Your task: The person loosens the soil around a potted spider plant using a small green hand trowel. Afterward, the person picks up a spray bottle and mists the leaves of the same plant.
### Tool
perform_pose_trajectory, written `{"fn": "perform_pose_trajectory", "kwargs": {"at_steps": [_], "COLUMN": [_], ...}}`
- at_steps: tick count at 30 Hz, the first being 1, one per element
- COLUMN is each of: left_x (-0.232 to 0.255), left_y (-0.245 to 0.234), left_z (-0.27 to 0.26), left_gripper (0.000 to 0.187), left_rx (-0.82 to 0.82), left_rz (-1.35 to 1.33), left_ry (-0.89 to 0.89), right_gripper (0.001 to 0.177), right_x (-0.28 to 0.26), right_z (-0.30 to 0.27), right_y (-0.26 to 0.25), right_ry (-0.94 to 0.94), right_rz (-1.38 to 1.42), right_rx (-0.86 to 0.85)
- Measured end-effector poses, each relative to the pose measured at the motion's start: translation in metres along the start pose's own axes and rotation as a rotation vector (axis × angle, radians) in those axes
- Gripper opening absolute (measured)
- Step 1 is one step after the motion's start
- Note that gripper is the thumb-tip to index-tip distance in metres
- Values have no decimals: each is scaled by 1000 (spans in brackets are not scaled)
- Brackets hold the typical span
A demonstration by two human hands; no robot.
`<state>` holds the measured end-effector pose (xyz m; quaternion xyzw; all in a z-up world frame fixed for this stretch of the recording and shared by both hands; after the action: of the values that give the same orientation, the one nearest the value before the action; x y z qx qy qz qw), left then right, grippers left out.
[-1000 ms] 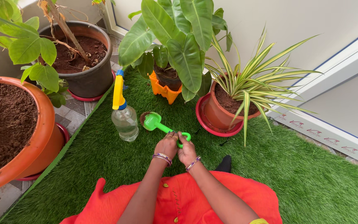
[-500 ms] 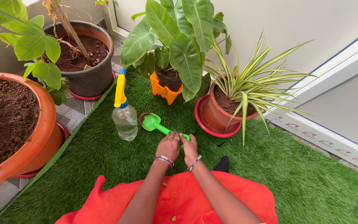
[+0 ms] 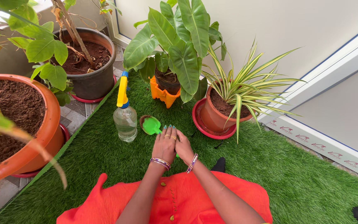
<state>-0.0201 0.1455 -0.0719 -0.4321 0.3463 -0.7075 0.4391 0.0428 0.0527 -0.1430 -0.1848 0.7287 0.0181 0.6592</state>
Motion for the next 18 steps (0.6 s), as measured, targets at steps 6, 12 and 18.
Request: {"fn": "perform_pose_trajectory", "kwargs": {"at_steps": [6, 12, 18], "left_x": [-10, -22, -35], "left_y": [-43, -77, -106], "left_z": [1, -4, -9], "left_gripper": [71, 61, 52], "left_rx": [120, 301, 356], "left_rz": [8, 84, 69], "left_ry": [-80, -90, -155], "right_gripper": [46, 47, 45], "right_x": [-49, -93, -129], "right_z": [-7, -11, -14], "right_y": [22, 42, 60], "right_ry": [-131, -171, -316], "right_rz": [51, 7, -116], "right_rx": [-84, -102, -88]}}
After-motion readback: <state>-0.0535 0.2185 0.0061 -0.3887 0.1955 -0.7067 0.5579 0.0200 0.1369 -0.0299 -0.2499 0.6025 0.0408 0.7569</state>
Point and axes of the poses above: each hand's wrist, its own z-axis towards the middle knuckle, its own y-axis out of the palm, x = y × z, the point moved 6 cm from there along z, towards the middle knuckle, and after that the axes turned 5 degrees about y, right-handed, at the moved point
